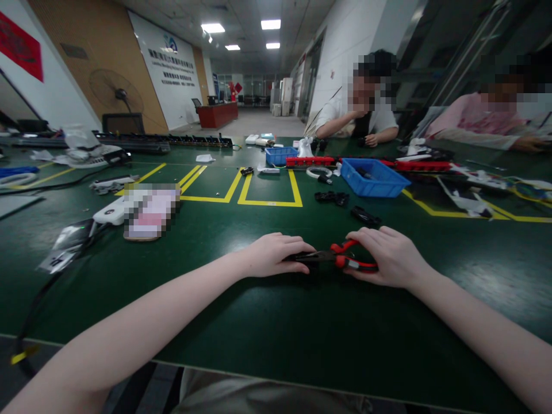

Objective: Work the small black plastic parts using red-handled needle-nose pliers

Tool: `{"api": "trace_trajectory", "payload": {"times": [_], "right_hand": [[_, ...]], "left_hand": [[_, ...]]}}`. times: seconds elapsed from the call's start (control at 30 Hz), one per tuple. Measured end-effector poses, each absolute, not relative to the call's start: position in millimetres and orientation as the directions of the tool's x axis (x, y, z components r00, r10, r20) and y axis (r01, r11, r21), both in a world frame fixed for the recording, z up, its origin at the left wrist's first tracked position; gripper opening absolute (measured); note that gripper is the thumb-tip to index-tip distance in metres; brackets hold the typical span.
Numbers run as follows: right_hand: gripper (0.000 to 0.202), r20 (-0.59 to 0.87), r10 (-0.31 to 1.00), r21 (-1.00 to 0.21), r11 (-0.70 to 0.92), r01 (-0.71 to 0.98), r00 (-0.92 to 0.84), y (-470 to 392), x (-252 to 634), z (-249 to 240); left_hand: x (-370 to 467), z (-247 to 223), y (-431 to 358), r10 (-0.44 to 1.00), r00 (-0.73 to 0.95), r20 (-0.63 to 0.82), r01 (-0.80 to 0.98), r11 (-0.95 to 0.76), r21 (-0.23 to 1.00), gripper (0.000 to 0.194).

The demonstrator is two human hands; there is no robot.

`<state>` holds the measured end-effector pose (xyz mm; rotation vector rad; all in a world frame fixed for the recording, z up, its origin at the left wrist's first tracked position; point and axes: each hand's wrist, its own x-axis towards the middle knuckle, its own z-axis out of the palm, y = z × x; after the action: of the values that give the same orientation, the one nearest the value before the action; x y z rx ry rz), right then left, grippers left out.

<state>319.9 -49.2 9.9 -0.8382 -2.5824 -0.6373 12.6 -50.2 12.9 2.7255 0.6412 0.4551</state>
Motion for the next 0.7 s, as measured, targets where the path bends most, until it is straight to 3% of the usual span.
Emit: {"api": "trace_trajectory", "payload": {"times": [0.7], "right_hand": [[0.051,0.471,0.443,0.334,0.711,0.619,-0.763,-53.1,317.1,11.9]], "left_hand": [[13.5,16.2,-52.9,0.534,0.815,0.225,0.374,-0.781,0.500,0.037]]}}
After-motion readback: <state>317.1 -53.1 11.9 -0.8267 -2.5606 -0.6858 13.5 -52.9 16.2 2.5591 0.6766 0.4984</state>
